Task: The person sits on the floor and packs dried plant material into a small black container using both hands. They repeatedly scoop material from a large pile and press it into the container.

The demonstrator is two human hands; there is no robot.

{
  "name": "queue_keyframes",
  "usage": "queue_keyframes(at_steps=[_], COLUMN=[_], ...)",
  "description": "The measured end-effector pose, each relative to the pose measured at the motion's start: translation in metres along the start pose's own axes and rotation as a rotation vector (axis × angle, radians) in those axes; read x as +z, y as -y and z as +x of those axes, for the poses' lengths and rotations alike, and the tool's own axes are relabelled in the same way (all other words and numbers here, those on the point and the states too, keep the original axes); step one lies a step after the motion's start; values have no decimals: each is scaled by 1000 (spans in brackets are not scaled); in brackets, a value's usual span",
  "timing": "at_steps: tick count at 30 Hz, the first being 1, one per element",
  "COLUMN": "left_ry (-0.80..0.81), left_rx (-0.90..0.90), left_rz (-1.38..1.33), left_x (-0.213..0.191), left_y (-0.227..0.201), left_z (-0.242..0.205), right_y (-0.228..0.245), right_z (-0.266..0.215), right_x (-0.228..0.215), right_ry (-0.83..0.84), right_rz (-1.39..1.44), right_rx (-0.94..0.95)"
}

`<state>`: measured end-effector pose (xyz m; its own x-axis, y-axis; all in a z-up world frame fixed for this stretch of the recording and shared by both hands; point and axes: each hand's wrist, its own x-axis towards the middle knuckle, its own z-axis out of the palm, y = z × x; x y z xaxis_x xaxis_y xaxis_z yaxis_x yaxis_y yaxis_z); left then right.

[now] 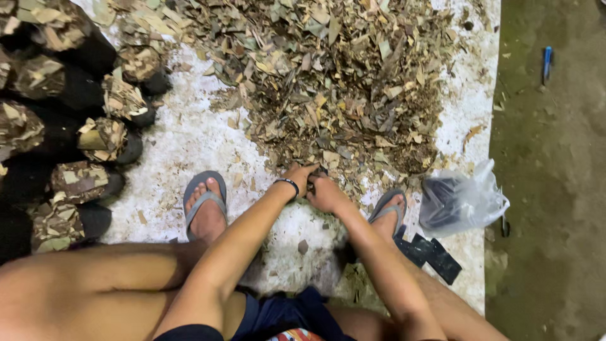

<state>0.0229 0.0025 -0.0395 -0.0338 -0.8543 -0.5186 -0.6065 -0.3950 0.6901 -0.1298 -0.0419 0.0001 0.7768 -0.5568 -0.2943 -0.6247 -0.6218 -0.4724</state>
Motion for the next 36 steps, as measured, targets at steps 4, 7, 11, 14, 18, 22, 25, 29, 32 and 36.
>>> queue_keyframes(at_steps=[4, 7, 11, 14, 18, 22, 25, 29, 32, 36], left_ry=[-9, 29, 71, 15, 6, -19, -33, 39, 98, 56], left_rx=[38, -27, -86, -43, -16, 21, 61, 22, 34, 144], left_rz=[-18, 4, -39, -89, -97, -87, -9, 96, 141, 146], left_x=[-9, -19, -19, -16, -11, -7, -2, 1, 2, -2], left_y=[-8, -19, -27, -22, -13, -12, -16, -18, -10, -2], left_z=[-7, -12, -15, -15, -11, -4, -3, -8, -11, -12], right_y=[15, 36, 49, 47, 33, 23, 20, 23, 30, 46], right_z=[-9, -17, -27, -35, -49, -48, -38, -20, -10, 3], right_x=[-47, -71, -91, -96, -86, -69, -53, -25, -7, -6], right_ry=[172, -25, -83, -119, -123, 102, 228, 424, 545, 668], right_rz=[240, 89, -37, -140, -285, -471, -514, -655, -711, -675], right_rx=[-29, -82, 111, 135, -431, -534, -415, -219, -79, 54])
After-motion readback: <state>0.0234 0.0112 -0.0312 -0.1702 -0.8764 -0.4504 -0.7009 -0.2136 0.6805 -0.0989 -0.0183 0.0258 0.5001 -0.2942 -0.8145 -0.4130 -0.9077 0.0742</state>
